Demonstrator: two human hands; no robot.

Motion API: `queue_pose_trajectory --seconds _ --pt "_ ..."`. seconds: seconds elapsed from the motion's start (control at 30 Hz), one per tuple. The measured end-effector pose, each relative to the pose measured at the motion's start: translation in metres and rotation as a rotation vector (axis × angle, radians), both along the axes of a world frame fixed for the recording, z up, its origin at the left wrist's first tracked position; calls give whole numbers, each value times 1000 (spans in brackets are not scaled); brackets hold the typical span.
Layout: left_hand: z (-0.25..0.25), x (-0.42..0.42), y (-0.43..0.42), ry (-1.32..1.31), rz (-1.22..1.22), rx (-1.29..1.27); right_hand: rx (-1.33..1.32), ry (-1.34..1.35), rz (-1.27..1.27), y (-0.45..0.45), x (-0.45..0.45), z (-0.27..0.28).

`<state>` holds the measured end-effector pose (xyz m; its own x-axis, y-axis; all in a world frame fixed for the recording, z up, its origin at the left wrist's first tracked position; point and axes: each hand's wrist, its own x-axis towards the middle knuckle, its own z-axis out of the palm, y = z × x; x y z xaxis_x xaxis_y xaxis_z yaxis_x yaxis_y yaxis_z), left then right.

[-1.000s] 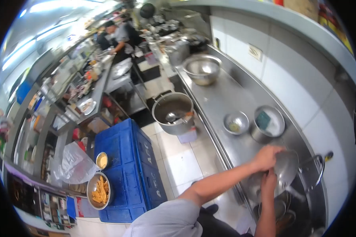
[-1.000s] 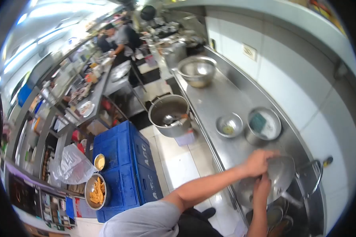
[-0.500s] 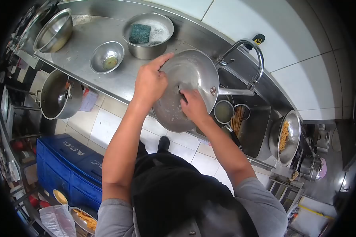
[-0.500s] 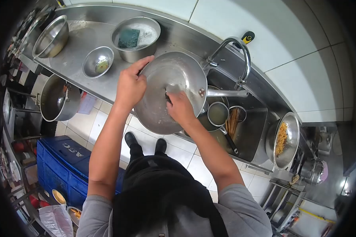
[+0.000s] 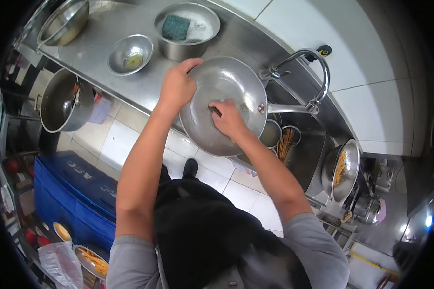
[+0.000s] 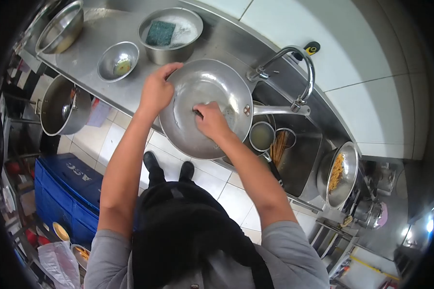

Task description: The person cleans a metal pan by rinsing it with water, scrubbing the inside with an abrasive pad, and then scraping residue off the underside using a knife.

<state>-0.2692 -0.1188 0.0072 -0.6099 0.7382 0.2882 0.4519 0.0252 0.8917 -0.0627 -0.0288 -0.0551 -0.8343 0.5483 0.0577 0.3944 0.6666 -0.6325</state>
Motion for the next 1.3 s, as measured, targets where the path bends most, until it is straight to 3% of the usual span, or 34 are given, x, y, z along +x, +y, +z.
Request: queue_pose_trajectory --seconds 0.07,0.13,0.17,0.27,0.33,0.47,0.63,0.77,0.83,0.93,1.07,1.13,1.17,1.27,1.3 --pt "3 -4 3 -24 -18 -28 19 -5 147 5 4 11" --pt "5 -5 8 -58 -59 -20 -58 -328 355 20 10 35" --pt "7 -4 9 -64 -59 -16 -55 -335 354 23 6 34" --pt "8 -6 11 11 -83 -77 54 -157 162 32 2 17" --pt "8 -8 9 29 -75 -100 32 -181 360 31 13 13" --pt "12 -5 15 -16 -118 -109 80 -160 307 37 0 14" --pt "-2 -10 20 8 -113 -103 163 -175 476 41 8 16" --pt "-1 -13 23 48 -114 -147 202 40 300 32 1 -1" --pt "1 -10 23 28 -122 -139 180 -101 530 31 22 8" --pt "-1 -13 25 31 -163 -99 359 10 315 44 -14 1" --pt "1 -17 32 -38 -207 -132 227 23 122 15 -10 -18" --pt "-3 -10 33 27 -87 -394 312 -176 535 29 -7 -6" --pt "-2 -8 31 38 -85 -386 324 -168 533 27 -11 -10" --pt "-7 -8 28 136 -70 -379 419 -77 49 6 -34 -29" --pt "-17 -10 29 162 -61 -340 459 -42 450 -4 -19 -15"
